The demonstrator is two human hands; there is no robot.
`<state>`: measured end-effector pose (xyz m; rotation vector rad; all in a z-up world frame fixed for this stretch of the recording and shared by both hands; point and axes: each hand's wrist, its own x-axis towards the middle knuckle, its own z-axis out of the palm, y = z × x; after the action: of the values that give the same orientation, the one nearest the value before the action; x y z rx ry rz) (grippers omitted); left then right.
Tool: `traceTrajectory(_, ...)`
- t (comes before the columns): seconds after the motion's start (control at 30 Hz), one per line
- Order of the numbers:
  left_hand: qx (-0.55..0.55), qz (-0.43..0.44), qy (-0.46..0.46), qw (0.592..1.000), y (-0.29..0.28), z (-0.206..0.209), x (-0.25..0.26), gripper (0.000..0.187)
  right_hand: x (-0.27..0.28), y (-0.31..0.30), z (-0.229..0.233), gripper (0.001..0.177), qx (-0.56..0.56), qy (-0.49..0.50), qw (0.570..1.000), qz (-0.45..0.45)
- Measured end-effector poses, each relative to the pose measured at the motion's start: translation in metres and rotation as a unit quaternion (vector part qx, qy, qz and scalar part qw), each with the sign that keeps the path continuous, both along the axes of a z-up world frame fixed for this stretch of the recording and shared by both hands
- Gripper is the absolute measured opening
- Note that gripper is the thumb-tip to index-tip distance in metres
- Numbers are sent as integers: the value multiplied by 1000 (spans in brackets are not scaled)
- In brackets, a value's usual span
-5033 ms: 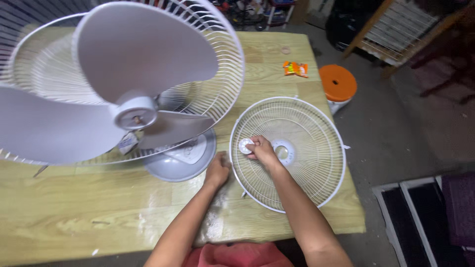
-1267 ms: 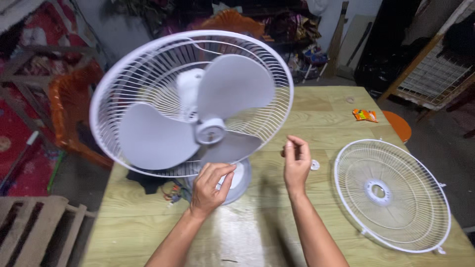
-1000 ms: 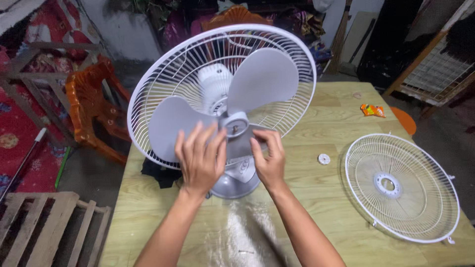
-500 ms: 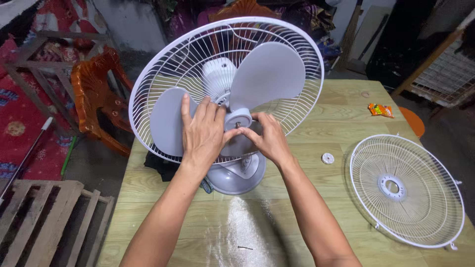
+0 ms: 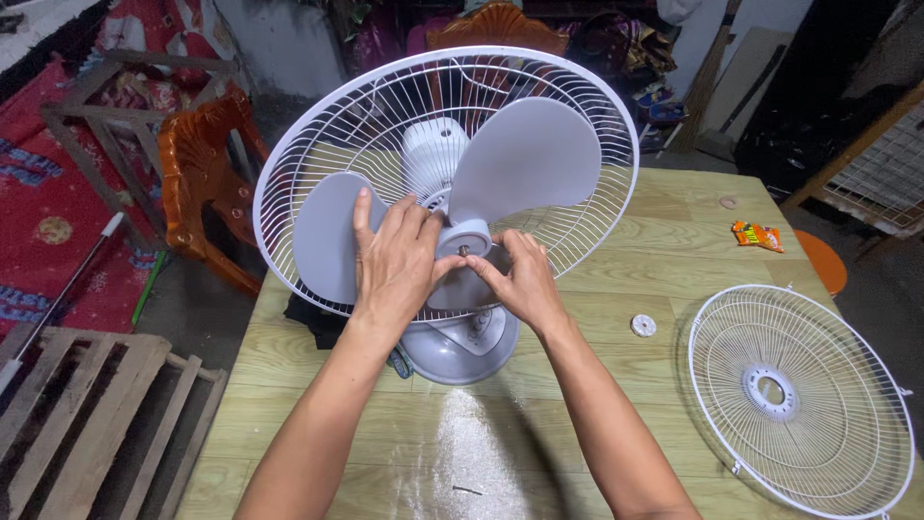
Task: The person disassembles a white table fan on a wooden table. They remove the front grille, unscrew the central cap, detach the fan blades, and then remove the rear grille, leaving the components separated on the table.
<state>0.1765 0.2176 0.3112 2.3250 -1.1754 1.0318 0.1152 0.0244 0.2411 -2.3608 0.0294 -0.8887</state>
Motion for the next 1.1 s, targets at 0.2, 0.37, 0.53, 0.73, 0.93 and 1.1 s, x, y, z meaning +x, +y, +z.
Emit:
traceTrajectory(0.2,-3,-2,19,1000,-1,3,-3,69,0,3,0,50,10,9,1000,-10)
traceTrajectory(0.37,-15,8,14,1000,-2,5,-5,64,0,6,4,48,-9,-35,999,-12)
traceTrajectory(0.53,-21,9,31,999,-2,3,-5,60,0,7,2,48,-2,-17,999,-31)
traceTrajectory(0.73,-7,30,28,999,-6,0,-9,48,1,9,-1,46,-1,-21,998,-58)
traceTrajectory(0.93,-3,27,1,1000,-6,0,-15,47,-4,12,-2,44,0,-51,997,-54)
traceTrajectory(1.1,-8,12,-2,1000,0,2,-16,46,-14,11,1,39,-7,-46,998,-31)
